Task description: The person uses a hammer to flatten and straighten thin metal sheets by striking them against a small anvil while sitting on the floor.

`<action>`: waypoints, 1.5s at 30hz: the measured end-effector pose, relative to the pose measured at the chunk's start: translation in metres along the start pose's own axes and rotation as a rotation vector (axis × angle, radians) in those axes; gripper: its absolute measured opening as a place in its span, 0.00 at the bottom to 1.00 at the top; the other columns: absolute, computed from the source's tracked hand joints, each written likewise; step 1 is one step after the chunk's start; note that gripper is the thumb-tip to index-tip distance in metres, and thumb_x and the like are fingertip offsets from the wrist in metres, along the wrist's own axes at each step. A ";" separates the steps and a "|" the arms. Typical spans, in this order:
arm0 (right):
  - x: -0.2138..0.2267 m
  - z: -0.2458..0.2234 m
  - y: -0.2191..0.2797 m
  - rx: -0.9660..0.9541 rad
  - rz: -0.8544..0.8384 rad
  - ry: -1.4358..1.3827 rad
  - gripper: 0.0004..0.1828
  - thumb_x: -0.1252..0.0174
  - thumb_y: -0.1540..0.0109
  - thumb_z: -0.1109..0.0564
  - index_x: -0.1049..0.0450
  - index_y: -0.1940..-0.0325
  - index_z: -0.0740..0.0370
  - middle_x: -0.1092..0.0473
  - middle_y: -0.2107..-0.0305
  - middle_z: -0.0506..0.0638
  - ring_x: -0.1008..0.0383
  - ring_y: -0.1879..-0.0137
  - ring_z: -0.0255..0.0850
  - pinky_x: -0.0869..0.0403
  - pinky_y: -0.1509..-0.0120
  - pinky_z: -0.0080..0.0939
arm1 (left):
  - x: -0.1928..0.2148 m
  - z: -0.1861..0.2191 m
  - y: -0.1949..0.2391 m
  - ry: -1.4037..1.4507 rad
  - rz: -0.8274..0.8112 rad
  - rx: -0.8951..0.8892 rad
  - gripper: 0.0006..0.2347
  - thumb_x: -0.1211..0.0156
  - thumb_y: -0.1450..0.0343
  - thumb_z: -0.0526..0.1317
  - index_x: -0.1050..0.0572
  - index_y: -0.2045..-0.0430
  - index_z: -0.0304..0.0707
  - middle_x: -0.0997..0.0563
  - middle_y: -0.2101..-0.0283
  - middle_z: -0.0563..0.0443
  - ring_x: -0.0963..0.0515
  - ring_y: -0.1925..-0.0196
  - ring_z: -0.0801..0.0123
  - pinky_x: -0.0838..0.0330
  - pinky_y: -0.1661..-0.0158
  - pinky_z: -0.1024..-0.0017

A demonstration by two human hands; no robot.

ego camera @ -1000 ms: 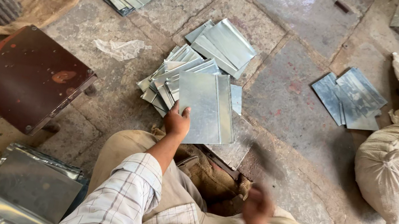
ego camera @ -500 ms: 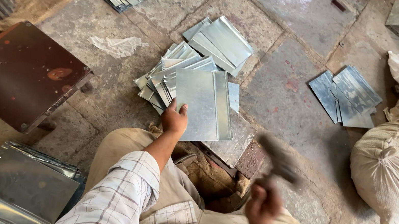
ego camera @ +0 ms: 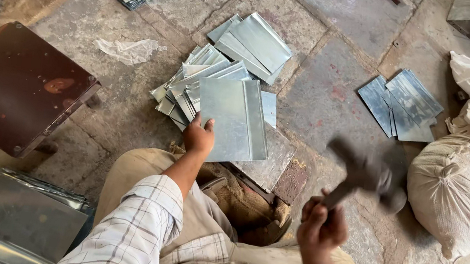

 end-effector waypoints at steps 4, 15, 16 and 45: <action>-0.045 0.035 0.023 -0.205 -0.334 0.622 0.11 0.43 0.30 0.55 0.23 0.51 0.65 0.26 0.71 0.54 0.27 0.69 0.40 0.26 0.61 0.46 | 0.007 0.003 0.007 0.034 0.023 -0.032 0.24 0.36 0.29 0.47 0.28 0.41 0.31 0.20 0.49 0.29 0.20 0.46 0.40 0.25 0.47 0.57; -0.042 0.019 0.011 -0.209 -0.182 0.519 0.13 0.45 0.31 0.53 0.24 0.48 0.65 0.27 0.79 0.54 0.28 0.78 0.41 0.29 0.72 0.39 | 0.012 0.011 0.005 -0.021 0.017 -0.035 0.24 0.37 0.29 0.49 0.27 0.41 0.31 0.19 0.50 0.29 0.19 0.48 0.40 0.25 0.48 0.56; -0.047 0.024 0.012 -0.229 -0.209 0.424 0.11 0.45 0.30 0.53 0.24 0.52 0.63 0.26 0.78 0.53 0.27 0.77 0.41 0.27 0.73 0.38 | 0.010 0.011 0.003 -0.035 0.000 -0.018 0.25 0.38 0.29 0.49 0.28 0.40 0.32 0.19 0.50 0.29 0.19 0.49 0.40 0.25 0.48 0.56; 0.045 -0.063 -0.093 0.179 0.140 0.017 0.18 0.48 0.24 0.47 0.28 0.47 0.66 0.31 0.76 0.46 0.36 0.79 0.28 0.39 0.79 0.29 | 0.013 0.028 0.059 -0.286 -0.361 -0.403 0.25 0.37 0.29 0.51 0.26 0.43 0.32 0.20 0.51 0.28 0.22 0.46 0.39 0.27 0.46 0.55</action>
Point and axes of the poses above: each hand's wrist, its own y-axis away from the middle knuckle, its own x-axis out of the back of the hand, z = x × y, the point moved 9 cm from there along -y, towards the middle knuckle
